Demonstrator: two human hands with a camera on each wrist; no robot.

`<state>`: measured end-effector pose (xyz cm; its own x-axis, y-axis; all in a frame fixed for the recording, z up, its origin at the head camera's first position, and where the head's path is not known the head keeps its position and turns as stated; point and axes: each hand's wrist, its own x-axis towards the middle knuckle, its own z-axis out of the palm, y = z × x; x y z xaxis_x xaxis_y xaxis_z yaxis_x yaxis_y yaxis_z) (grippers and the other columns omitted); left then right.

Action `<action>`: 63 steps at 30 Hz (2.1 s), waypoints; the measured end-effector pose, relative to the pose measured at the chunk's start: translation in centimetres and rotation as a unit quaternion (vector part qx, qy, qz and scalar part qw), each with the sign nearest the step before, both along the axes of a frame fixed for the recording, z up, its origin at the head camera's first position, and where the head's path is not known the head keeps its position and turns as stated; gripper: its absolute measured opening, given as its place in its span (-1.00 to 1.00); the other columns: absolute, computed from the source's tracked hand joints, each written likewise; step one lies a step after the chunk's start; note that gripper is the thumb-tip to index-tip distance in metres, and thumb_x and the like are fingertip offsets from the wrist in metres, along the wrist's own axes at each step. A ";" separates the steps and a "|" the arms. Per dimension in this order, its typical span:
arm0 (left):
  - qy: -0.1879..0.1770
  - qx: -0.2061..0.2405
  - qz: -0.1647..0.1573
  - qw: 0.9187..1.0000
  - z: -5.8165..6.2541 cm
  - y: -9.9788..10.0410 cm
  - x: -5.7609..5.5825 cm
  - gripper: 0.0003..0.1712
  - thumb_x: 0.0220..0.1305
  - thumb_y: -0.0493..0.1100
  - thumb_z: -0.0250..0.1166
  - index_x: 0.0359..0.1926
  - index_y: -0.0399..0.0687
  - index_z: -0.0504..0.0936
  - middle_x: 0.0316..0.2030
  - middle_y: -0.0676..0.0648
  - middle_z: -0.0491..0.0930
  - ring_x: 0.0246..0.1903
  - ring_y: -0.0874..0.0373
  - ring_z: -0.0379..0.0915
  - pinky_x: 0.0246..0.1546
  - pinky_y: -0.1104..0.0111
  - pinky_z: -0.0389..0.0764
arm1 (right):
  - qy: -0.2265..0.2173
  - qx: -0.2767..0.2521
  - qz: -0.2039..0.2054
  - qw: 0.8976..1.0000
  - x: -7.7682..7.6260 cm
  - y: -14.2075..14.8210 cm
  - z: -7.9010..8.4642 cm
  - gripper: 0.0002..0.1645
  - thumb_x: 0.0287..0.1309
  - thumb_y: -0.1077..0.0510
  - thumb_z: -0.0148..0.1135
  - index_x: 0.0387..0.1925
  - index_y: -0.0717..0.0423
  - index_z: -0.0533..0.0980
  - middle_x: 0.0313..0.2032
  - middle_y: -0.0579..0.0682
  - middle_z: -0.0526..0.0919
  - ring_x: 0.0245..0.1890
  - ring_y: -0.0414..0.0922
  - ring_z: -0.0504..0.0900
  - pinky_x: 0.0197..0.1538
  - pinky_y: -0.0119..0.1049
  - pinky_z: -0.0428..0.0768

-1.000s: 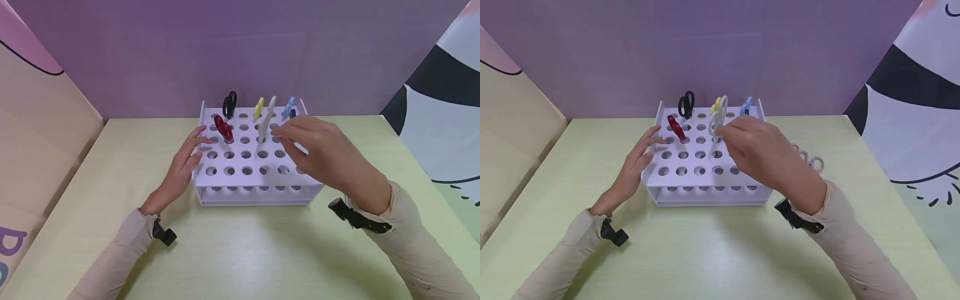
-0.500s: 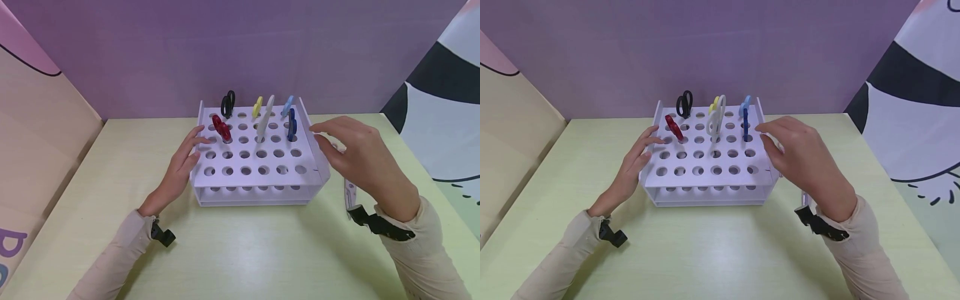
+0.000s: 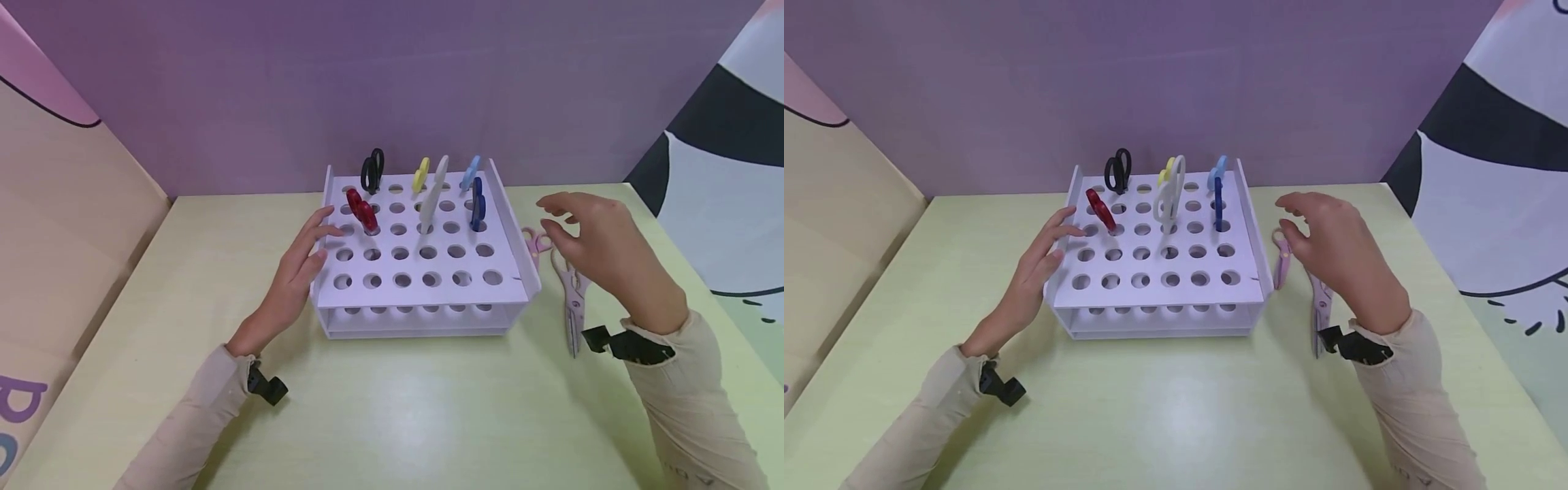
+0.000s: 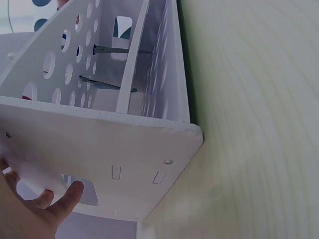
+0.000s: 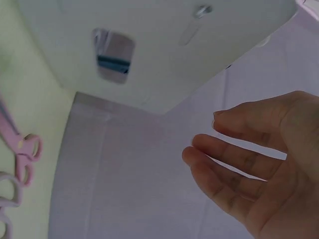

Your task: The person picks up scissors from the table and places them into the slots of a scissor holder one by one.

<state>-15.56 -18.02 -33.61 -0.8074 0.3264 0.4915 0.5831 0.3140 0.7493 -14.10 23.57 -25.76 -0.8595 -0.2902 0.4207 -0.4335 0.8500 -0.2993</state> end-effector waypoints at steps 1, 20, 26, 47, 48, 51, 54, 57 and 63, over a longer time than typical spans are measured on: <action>0.002 0.001 0.000 1.000 0.0 0.0 0.0 -0.59 0.47 -0.15 -0.14 0.17 -0.14 0.50 0.51 0.06 0.11 0.52 0.19 -0.14 0.47 -0.01 -0.06 | -0.004 0.004 -0.004 1.000 -0.3 0.3 -0.2 -0.64 0.23 0.33 0.24 0.07 0.30 0.57 -0.10 0.29 0.69 -0.17 0.24 0.65 -0.10 0.18 0.58; 0.011 0.006 -0.007 1.000 0.1 0.0 -0.1 -0.59 0.48 -0.14 -0.13 0.17 -0.17 0.49 0.51 0.03 0.12 0.52 0.17 -0.13 0.48 0.01 -0.08 | -0.151 0.069 -0.089 0.982 -3.7 5.1 -4.3 -0.48 0.24 0.19 0.24 0.14 0.44 0.42 -0.04 0.52 0.56 -0.08 0.39 0.57 -0.15 0.28 0.52; 0.008 0.003 -0.005 1.000 0.1 0.0 -0.1 -0.59 0.48 -0.15 -0.13 0.18 -0.16 0.49 0.51 0.04 0.11 0.52 0.18 -0.14 0.48 0.01 -0.08 | -0.227 0.087 -0.122 0.962 -4.2 6.5 -5.3 -0.34 0.32 0.01 0.19 0.23 0.42 0.32 0.08 0.54 0.45 0.01 0.45 0.46 -0.13 0.36 0.46; 0.004 0.002 -0.004 1.000 0.0 0.0 -0.1 -0.59 0.48 -0.14 -0.14 0.17 -0.15 0.50 0.51 0.06 0.10 0.52 0.19 -0.14 0.47 0.01 -0.07 | -0.323 0.092 -0.144 0.931 -4.7 8.0 -7.8 -0.16 0.13 -0.20 0.31 0.13 0.42 0.34 -0.13 0.37 0.49 -0.19 0.25 0.46 -0.27 0.06 0.47; 0.003 0.001 -0.004 1.000 0.0 0.0 -0.1 -0.59 0.48 -0.15 -0.14 0.17 -0.15 0.50 0.51 0.06 0.10 0.52 0.19 -0.14 0.47 0.01 -0.07 | -0.322 0.091 -0.147 0.931 -4.7 8.0 -7.7 -0.16 0.13 -0.19 0.31 0.13 0.43 0.34 -0.13 0.38 0.49 -0.19 0.25 0.46 -0.27 0.07 0.47; 0.001 -0.001 -0.004 1.000 -0.1 0.1 -0.1 -0.60 0.48 -0.16 -0.14 0.17 -0.15 0.50 0.51 0.06 0.10 0.52 0.19 -0.15 0.48 0.01 -0.08 | -0.324 0.090 -0.155 0.929 -4.5 8.3 -7.7 -0.11 0.14 -0.20 0.30 0.15 0.48 0.31 -0.07 0.46 0.46 -0.15 0.31 0.46 -0.22 0.13 0.47; -0.002 -0.004 -0.003 1.000 0.0 0.1 0.0 -0.60 0.49 -0.16 -0.14 0.17 -0.15 0.50 0.51 0.06 0.09 0.52 0.18 -0.16 0.48 0.00 -0.08 | -0.326 0.090 -0.162 0.927 -4.3 8.6 -7.8 -0.11 0.15 -0.21 0.29 0.13 0.50 0.31 -0.05 0.50 0.45 -0.14 0.34 0.45 -0.21 0.15 0.47; -0.001 -0.004 -0.002 1.000 0.0 0.1 0.0 -0.60 0.49 -0.16 -0.14 0.17 -0.15 0.50 0.51 0.06 0.09 0.52 0.18 -0.16 0.48 0.00 -0.08 | -0.325 0.089 -0.160 0.928 -4.4 8.7 -7.9 -0.14 0.17 -0.17 0.28 0.11 0.52 0.33 -0.07 0.48 0.46 -0.14 0.31 0.43 -0.20 0.14 0.46; 0.003 0.002 -0.005 1.000 -0.1 0.0 0.0 -0.60 0.48 -0.17 -0.14 0.16 -0.17 0.50 0.51 0.04 0.10 0.52 0.17 -0.15 0.47 0.00 -0.08 | -0.318 0.078 -0.151 0.933 -4.9 9.1 -8.2 -0.12 0.19 -0.15 0.25 0.15 0.58 0.30 -0.05 0.51 0.44 -0.10 0.33 0.40 -0.14 0.18 0.46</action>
<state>-15.60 -18.02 -33.68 -0.8016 0.3322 0.4971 0.5900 0.3051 0.7475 -18.97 32.70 -33.94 -0.9733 -0.0104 -0.2293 0.0553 0.9590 -0.2780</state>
